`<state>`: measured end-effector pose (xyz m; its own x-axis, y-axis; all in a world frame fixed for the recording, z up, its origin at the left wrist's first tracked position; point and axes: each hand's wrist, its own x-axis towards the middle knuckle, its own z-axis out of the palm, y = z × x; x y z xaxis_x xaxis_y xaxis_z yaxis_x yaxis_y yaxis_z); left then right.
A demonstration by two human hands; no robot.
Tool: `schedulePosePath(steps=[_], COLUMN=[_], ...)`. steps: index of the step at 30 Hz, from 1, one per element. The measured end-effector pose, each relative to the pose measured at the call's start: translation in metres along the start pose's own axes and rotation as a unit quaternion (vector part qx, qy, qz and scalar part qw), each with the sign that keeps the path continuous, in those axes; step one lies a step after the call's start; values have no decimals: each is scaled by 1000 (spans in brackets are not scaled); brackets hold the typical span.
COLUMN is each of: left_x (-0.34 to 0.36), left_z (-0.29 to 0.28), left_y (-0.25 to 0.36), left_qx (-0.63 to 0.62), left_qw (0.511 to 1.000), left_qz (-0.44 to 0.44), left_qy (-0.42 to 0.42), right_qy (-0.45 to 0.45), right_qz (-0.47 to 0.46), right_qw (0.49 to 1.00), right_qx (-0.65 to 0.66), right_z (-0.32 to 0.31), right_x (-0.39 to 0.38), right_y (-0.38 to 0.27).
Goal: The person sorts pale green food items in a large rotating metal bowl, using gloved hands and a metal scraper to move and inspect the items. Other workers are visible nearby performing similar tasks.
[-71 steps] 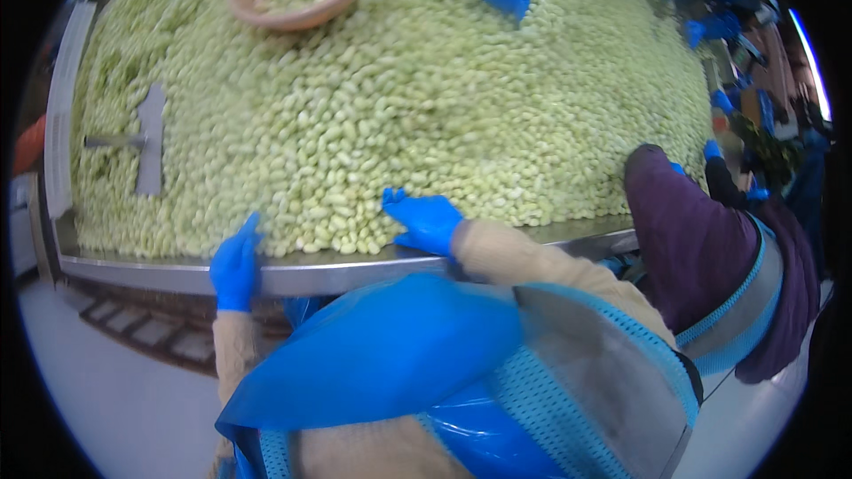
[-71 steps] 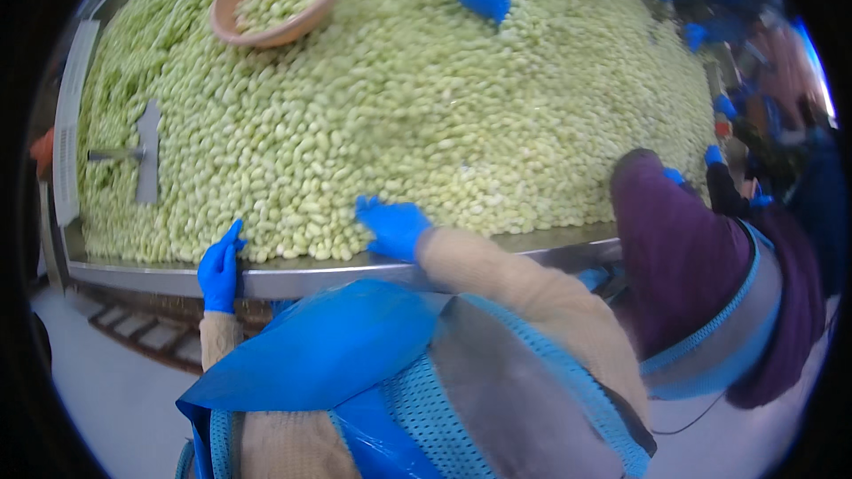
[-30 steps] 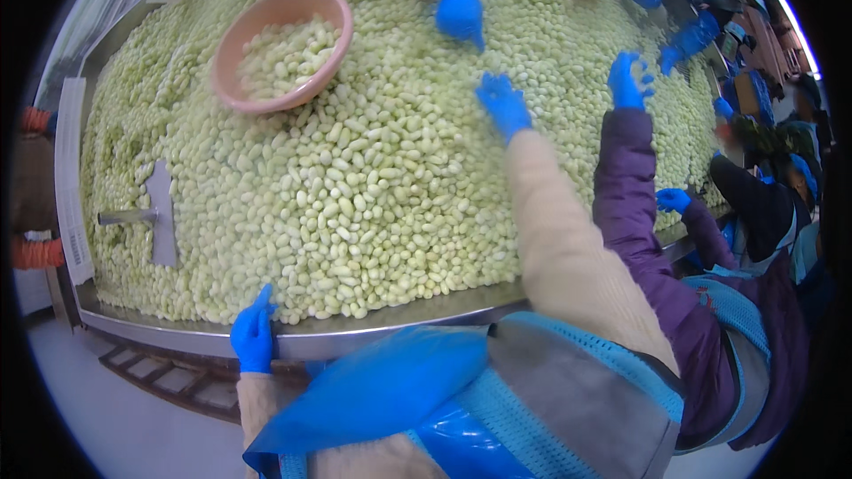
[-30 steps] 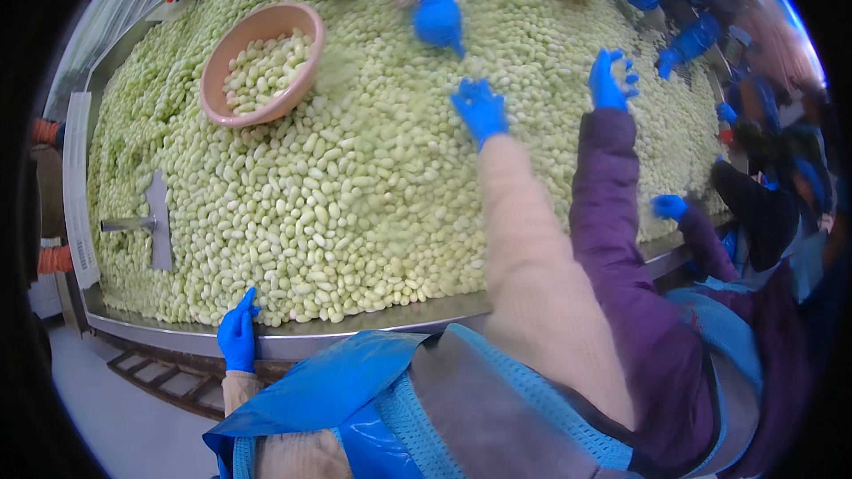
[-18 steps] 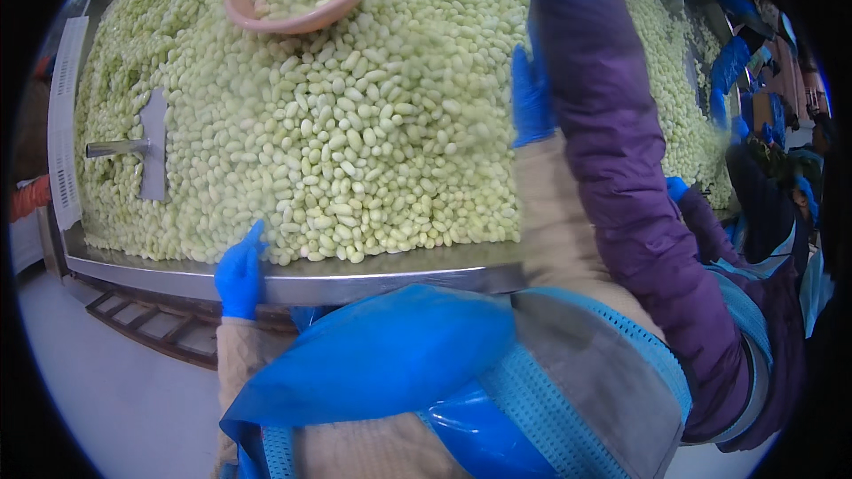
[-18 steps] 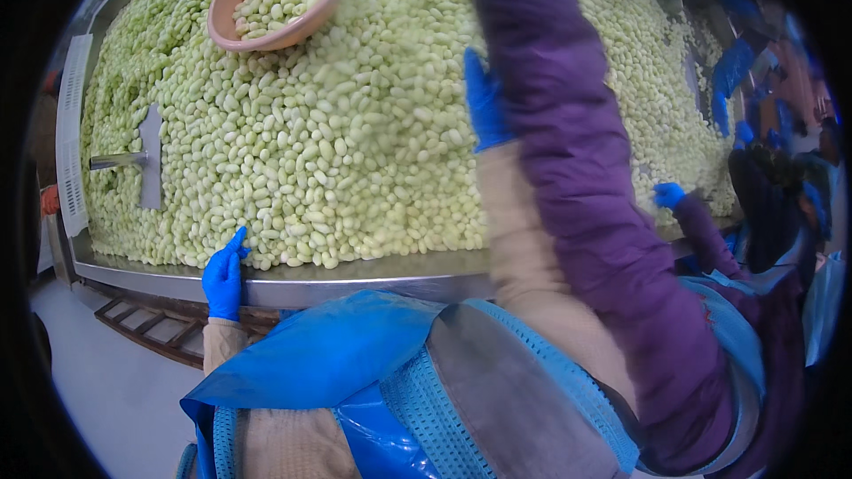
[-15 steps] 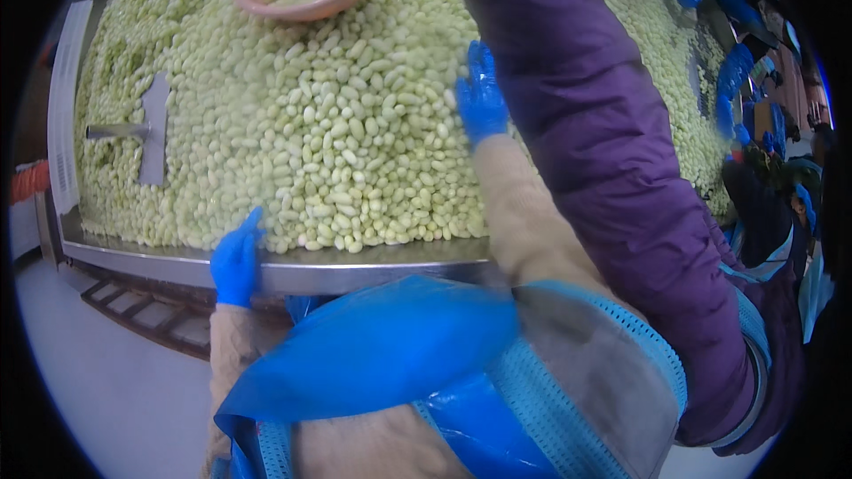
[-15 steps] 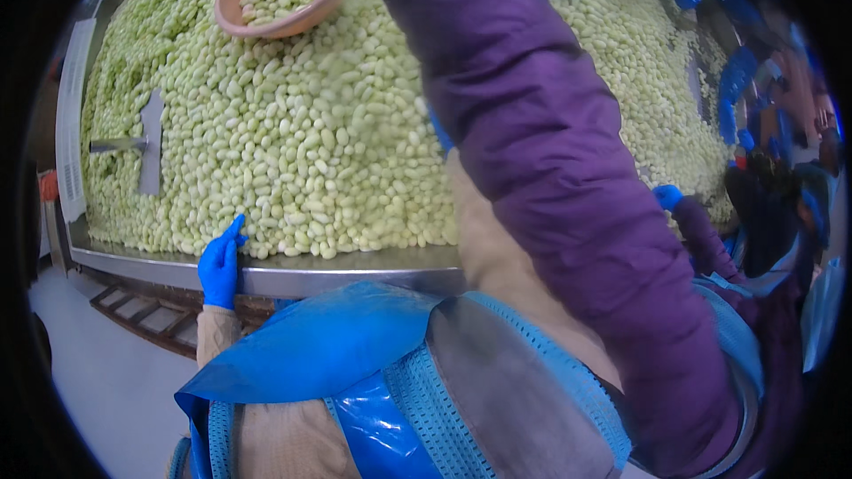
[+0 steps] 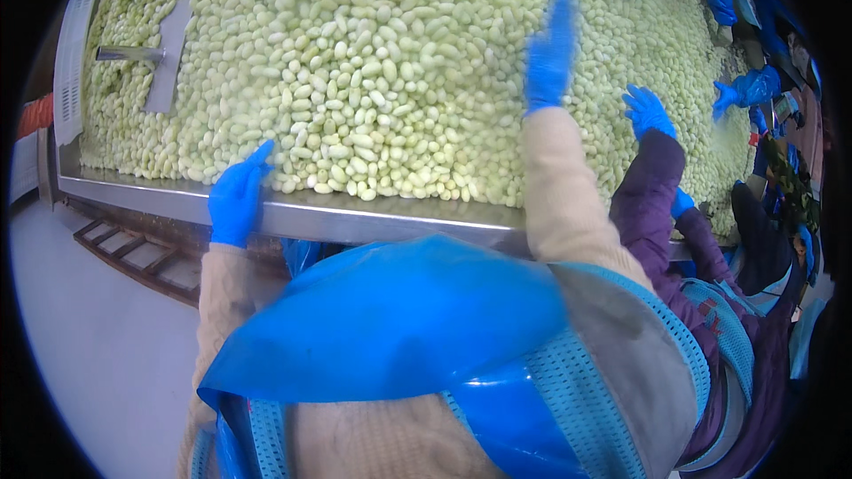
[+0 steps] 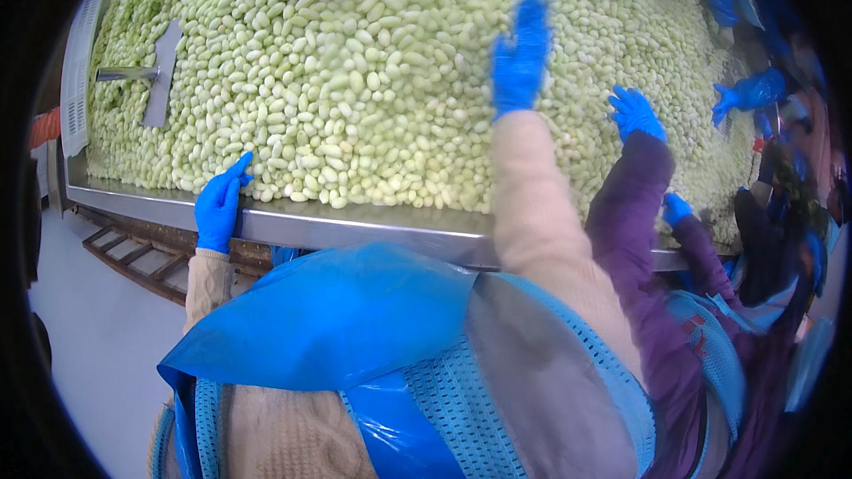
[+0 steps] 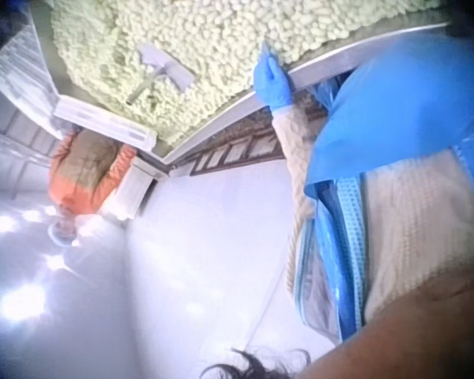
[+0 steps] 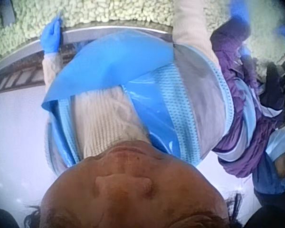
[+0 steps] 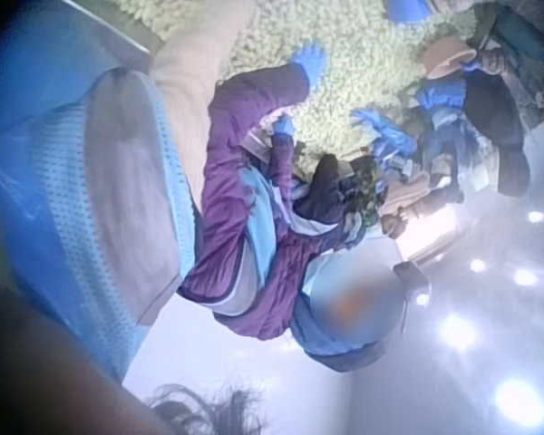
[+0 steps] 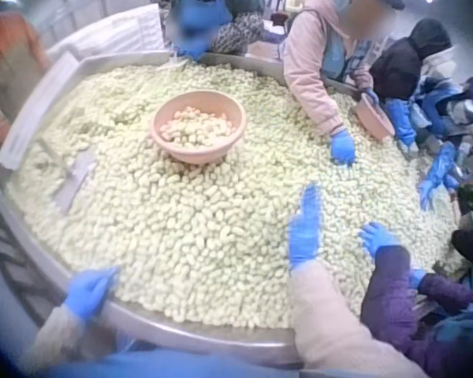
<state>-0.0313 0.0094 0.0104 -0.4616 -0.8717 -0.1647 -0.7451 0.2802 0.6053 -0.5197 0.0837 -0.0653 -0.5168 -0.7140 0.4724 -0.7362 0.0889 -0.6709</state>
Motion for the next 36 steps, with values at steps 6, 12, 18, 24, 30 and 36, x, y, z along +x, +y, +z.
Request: schedulePosePath(steps=[6,12,18,24,30,36], left_x=[-3,-7,-2,-2,7,-5], left_z=[-3,-3,-1,5,5,-11], left_y=[0,11,1,9,26,17], left_qx=[-4,14,-6,-114,-65,-204], left_qw=[1000,999,1000,992,996,979], left_qz=[-10,-28,-28,41,56,0], left_qy=[-16,-23,-14,38,-9,13], right_qy=[-37,-435,-404,-335,-520,-489], right_qz=[-120,-380,-410,-209,-284,-423], right_qw=[991,813,817,918,780,759], right_qx=[40,70,37,24,201,79], right_z=[33,61,64,30,89,67], right_x=[-7,-105,-66,-44,-86,-88], right_y=[-41,-144,-114,-118,-195,-114])
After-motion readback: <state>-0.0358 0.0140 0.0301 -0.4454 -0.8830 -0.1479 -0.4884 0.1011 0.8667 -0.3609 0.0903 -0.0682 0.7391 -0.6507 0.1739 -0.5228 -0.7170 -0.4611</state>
